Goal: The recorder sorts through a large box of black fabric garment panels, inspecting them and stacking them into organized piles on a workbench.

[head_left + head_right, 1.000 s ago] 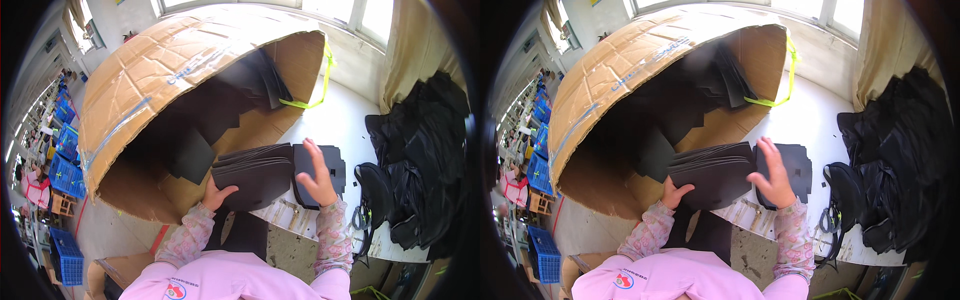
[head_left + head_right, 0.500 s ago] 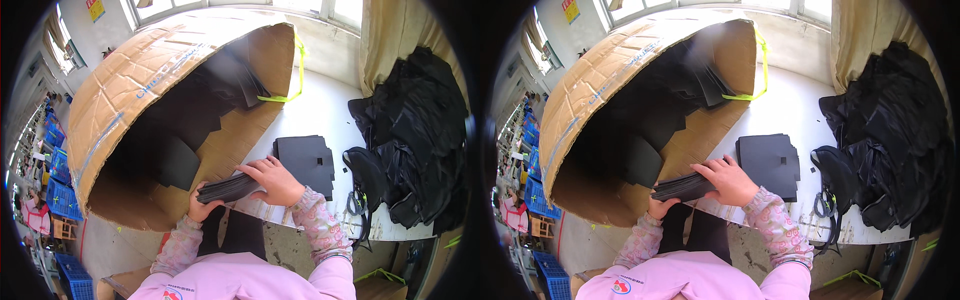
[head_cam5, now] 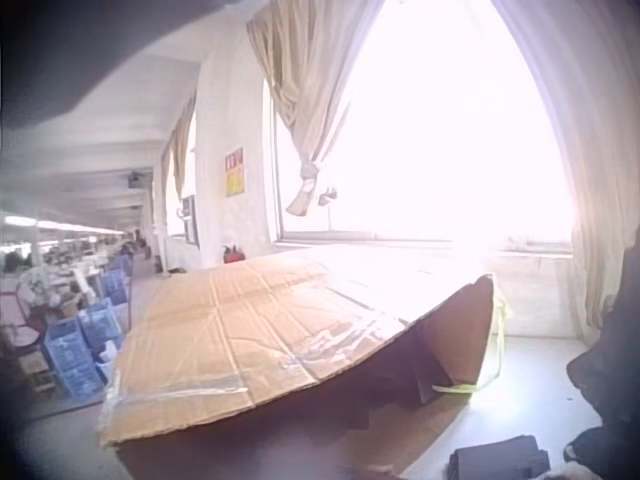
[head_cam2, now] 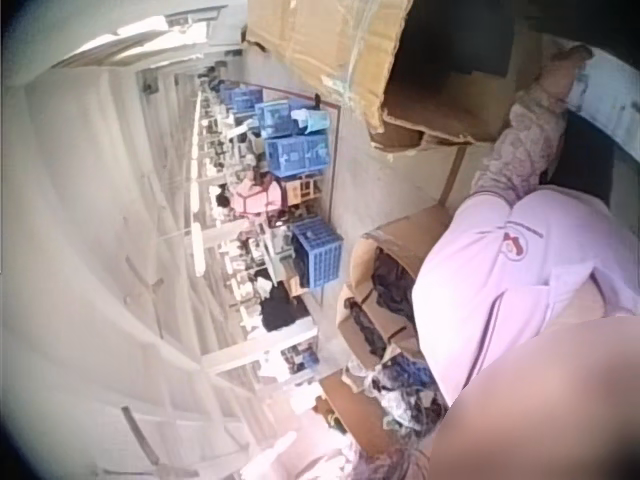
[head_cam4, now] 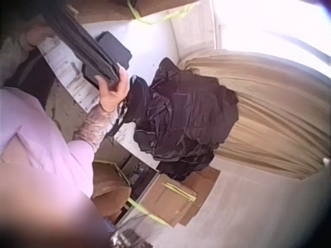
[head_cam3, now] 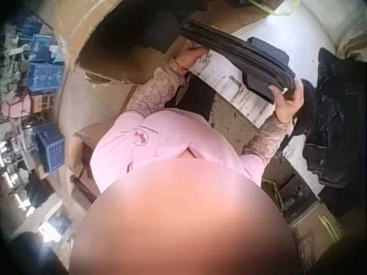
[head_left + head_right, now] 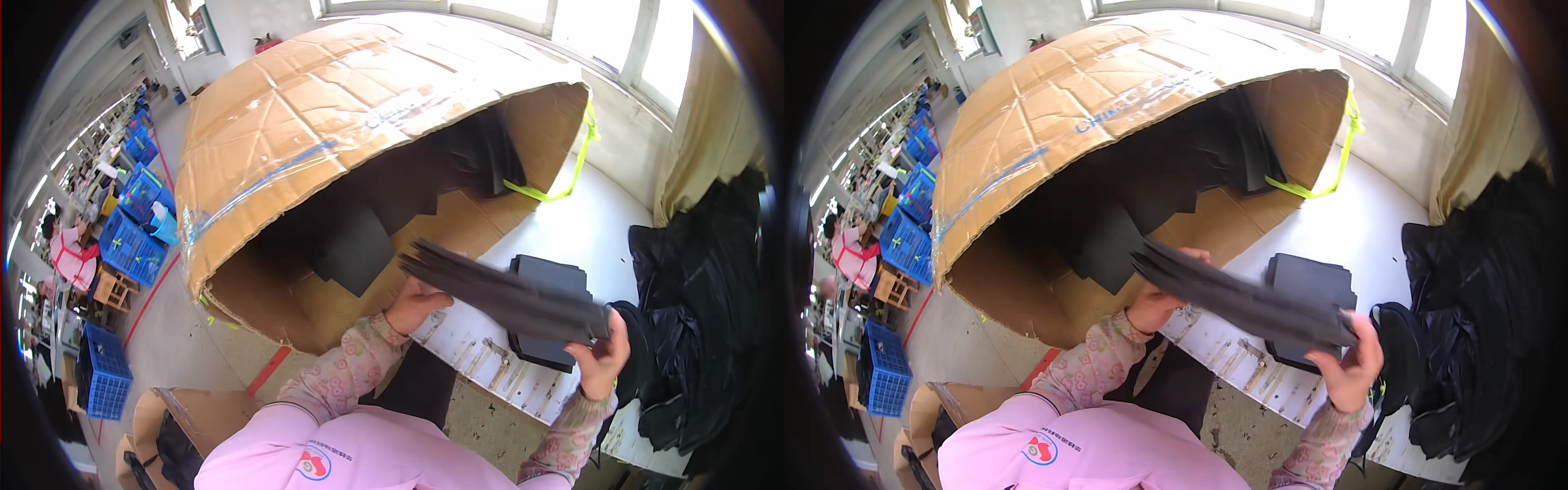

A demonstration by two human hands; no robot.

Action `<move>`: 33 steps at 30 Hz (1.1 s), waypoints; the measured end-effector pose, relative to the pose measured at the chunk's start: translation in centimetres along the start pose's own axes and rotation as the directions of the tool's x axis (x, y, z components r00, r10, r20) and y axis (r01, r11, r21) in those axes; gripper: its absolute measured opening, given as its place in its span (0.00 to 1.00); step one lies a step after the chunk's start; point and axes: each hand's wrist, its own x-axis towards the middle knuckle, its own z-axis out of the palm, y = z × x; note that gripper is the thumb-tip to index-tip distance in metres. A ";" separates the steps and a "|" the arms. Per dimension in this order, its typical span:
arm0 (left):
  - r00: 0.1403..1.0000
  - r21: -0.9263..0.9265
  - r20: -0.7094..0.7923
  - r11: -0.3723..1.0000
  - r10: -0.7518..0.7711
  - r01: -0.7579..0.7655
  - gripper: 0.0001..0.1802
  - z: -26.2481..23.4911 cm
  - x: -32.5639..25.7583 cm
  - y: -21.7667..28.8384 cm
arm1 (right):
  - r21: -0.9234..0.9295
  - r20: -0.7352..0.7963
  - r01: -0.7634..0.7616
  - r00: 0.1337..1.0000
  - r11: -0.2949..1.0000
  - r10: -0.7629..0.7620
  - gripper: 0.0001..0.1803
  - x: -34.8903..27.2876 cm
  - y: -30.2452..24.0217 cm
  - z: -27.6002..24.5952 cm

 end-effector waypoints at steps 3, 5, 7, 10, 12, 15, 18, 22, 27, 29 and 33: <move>0.936 0.221 -0.325 0.973 0.137 -0.066 0.25 -1.0 -0.8 0.5 | -0.263 -0.050 0.416 0.895 0.870 -0.443 0.19 -0.2 -0.6 -1.0; 0.725 0.412 -0.605 0.908 0.329 -0.068 0.18 -2.3 -1.3 1.3 | -0.589 0.048 0.414 0.875 0.694 -0.481 0.17 -1.5 0.0 -2.4; 0.593 0.390 -0.732 0.920 0.336 -0.039 0.17 -6.1 -2.5 1.0 | -0.723 0.132 0.363 0.908 0.588 -0.398 0.16 -3.2 2.9 -2.4; 0.424 0.356 -0.846 0.935 0.323 -0.001 0.16 -8.7 -4.1 0.5 | -0.713 0.228 0.106 0.970 0.693 0.086 0.23 -6.8 7.9 -1.7; 0.400 0.353 -0.860 0.935 0.318 0.016 0.16 -8.9 -4.7 0.7 | -0.711 0.253 -0.004 0.932 0.703 0.261 0.28 -6.9 8.1 -1.6; 0.461 0.366 -0.835 0.929 0.300 0.058 0.17 -8.1 -6.2 1.4 | -0.739 0.318 -0.026 0.867 0.673 0.384 0.33 -4.5 3.5 -1.8; 0.541 0.322 -0.811 0.942 0.225 0.091 0.20 -8.5 -7.8 1.7 | -0.464 0.232 0.029 0.968 0.885 0.090 0.27 -0.2 1.2 4.6; 0.578 0.338 -0.790 0.931 0.204 0.134 0.19 -7.3 -9.4 3.3 | -0.059 0.410 0.023 0.912 0.998 0.003 0.34 2.5 3.4 17.7; 0.680 0.362 -0.722 0.909 0.131 0.209 0.19 -5.0 -11.8 3.5 | 0.140 0.582 -0.560 0.714 0.817 0.390 0.42 4.4 10.6 32.8; 0.710 0.362 -0.701 0.892 0.068 0.272 0.19 -4.6 -12.0 3.1 | 0.330 0.407 -0.377 0.884 0.865 0.230 0.34 3.2 14.1 36.9; 0.719 0.367 -0.694 0.879 0.041 0.305 0.19 -4.9 -12.9 4.2 | 0.329 0.517 -0.309 0.850 0.892 0.103 0.24 7.0 8.3 38.1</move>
